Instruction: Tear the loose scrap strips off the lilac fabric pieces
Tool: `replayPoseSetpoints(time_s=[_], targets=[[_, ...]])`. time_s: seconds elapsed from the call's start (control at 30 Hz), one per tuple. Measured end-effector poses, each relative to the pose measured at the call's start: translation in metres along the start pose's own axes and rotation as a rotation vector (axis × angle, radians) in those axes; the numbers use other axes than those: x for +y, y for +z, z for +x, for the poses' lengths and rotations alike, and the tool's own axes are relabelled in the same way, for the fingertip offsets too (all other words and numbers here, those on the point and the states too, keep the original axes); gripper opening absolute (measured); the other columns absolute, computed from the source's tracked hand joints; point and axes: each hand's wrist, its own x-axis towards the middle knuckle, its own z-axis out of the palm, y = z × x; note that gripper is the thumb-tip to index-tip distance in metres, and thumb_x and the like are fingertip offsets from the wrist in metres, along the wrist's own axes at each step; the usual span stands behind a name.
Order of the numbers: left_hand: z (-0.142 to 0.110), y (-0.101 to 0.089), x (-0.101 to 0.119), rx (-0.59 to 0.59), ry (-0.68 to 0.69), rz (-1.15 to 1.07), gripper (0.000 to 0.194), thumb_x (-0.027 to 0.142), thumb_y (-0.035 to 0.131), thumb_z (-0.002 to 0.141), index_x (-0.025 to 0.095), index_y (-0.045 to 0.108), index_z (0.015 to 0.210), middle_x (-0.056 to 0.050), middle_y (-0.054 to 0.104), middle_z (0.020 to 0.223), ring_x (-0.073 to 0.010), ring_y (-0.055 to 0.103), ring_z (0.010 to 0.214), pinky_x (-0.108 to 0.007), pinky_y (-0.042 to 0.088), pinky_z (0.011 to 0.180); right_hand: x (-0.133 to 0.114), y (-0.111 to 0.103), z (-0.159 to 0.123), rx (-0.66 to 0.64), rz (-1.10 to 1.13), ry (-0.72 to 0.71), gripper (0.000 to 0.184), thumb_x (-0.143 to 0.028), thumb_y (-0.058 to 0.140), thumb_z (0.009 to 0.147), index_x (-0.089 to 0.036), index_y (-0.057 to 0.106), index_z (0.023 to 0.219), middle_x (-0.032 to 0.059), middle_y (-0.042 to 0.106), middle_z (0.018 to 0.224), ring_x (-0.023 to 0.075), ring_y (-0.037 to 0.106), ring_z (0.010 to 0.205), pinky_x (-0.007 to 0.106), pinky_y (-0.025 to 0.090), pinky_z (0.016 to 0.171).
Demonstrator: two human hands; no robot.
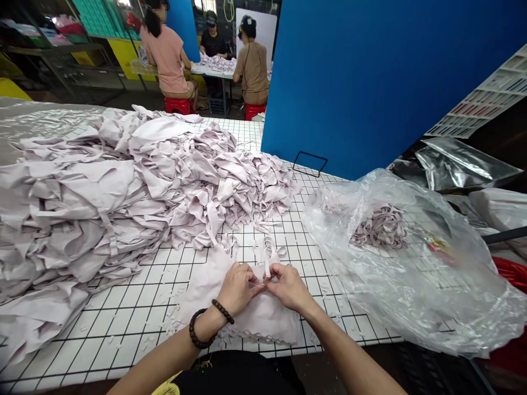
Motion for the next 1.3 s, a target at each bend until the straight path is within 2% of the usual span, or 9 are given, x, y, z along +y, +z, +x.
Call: replayPoseSetpoints(time_s=[0.23, 0.37, 0.53, 0.73, 0.93, 1.07, 1.13, 1.23, 1.3], targets=[[0.0, 0.002, -0.002, -0.012, 0.018, 0.033, 0.019, 0.039, 0.066, 0.077, 0.021, 0.073, 0.075, -0.005, 0.061, 0.082, -0.0216, 0.05, 0.085, -0.033, 0.037, 0.073, 0.004, 0.003, -0.003, 0.025, 0.008, -0.005, 0.007, -0.023, 0.057, 0.075, -0.019, 0.059, 0.069, -0.0016, 0.058, 0.067, 0.0146, 0.053, 0.066, 0.025, 0.038, 0.063], [0.0, 0.0, -0.001, -0.037, 0.027, 0.04, 0.016, 0.036, 0.065, 0.078, 0.021, 0.071, 0.075, -0.005, 0.062, 0.083, -0.0212, 0.05, 0.084, -0.032, 0.037, 0.072, -0.004, 0.005, -0.009, 0.052, -0.225, -0.145, 0.007, -0.014, 0.053, 0.076, -0.019, 0.055, 0.071, 0.0001, 0.057, 0.071, 0.0159, 0.052, 0.071, 0.026, 0.038, 0.065], [0.0, -0.002, 0.001, -0.052, 0.03, 0.078, 0.007, 0.025, 0.065, 0.075, 0.019, 0.068, 0.07, -0.005, 0.061, 0.084, -0.0209, 0.05, 0.085, -0.032, 0.037, 0.072, -0.005, 0.011, -0.012, -0.018, -0.48, -0.356, 0.019, -0.002, 0.043, 0.076, -0.019, 0.054, 0.076, 0.0033, 0.055, 0.073, 0.0186, 0.049, 0.076, 0.028, 0.037, 0.066], [0.001, -0.002, 0.0, -0.038, 0.041, 0.065, 0.01, 0.025, 0.063, 0.077, 0.019, 0.067, 0.07, -0.004, 0.061, 0.084, -0.02, 0.05, 0.083, -0.032, 0.036, 0.071, -0.015, 0.003, -0.005, -0.109, -0.494, -0.282, 0.021, 0.0, 0.044, 0.07, -0.019, 0.053, 0.075, 0.0025, 0.055, 0.072, 0.0166, 0.049, 0.072, 0.026, 0.035, 0.064], [0.002, -0.004, 0.0, -0.062, 0.031, 0.011, 0.024, 0.04, 0.059, 0.083, 0.022, 0.071, 0.074, -0.005, 0.062, 0.084, -0.021, 0.05, 0.084, -0.033, 0.035, 0.072, -0.014, -0.016, 0.012, -0.2, -0.231, -0.089, 0.011, -0.008, 0.055, 0.064, -0.018, 0.051, 0.065, -0.0016, 0.056, 0.063, 0.0127, 0.048, 0.061, 0.024, 0.031, 0.056], [0.003, -0.002, -0.002, -0.065, 0.023, 0.021, 0.023, 0.043, 0.062, 0.08, 0.023, 0.072, 0.074, -0.005, 0.063, 0.084, -0.0219, 0.049, 0.086, -0.033, 0.035, 0.073, -0.002, -0.013, 0.023, -0.258, 0.254, 0.229, 0.017, -0.02, 0.066, 0.062, -0.018, 0.05, 0.061, -0.0039, 0.053, 0.054, 0.0089, 0.043, 0.049, 0.021, 0.028, 0.046], [0.003, 0.0, -0.003, -0.064, 0.018, 0.026, 0.022, 0.043, 0.063, 0.079, 0.023, 0.072, 0.074, -0.004, 0.063, 0.084, -0.0221, 0.049, 0.086, -0.034, 0.035, 0.074, 0.002, -0.008, 0.024, -0.224, 0.448, 0.352, 0.021, -0.026, 0.07, 0.063, -0.017, 0.051, 0.062, -0.0054, 0.051, 0.05, 0.0061, 0.036, 0.042, 0.02, 0.021, 0.04], [0.004, 0.002, -0.004, -0.053, 0.018, 0.022, 0.024, 0.045, 0.062, 0.079, 0.023, 0.072, 0.075, -0.004, 0.063, 0.084, -0.0219, 0.049, 0.087, -0.033, 0.035, 0.074, 0.003, -0.004, 0.023, -0.175, 0.67, 0.445, 0.025, -0.031, 0.073, 0.063, -0.017, 0.054, 0.068, -0.0072, 0.047, 0.048, 0.0035, 0.026, 0.038, 0.019, 0.009, 0.036], [0.004, 0.003, -0.005, -0.047, 0.019, 0.015, 0.025, 0.045, 0.062, 0.08, 0.022, 0.072, 0.075, -0.004, 0.063, 0.085, -0.0216, 0.049, 0.087, -0.033, 0.035, 0.075, 0.004, -0.008, 0.025, -0.18, 0.836, 0.45, 0.026, -0.031, 0.075, 0.063, -0.016, 0.056, 0.073, -0.0054, 0.052, 0.054, 0.0029, 0.027, 0.039, 0.017, 0.008, 0.034]])
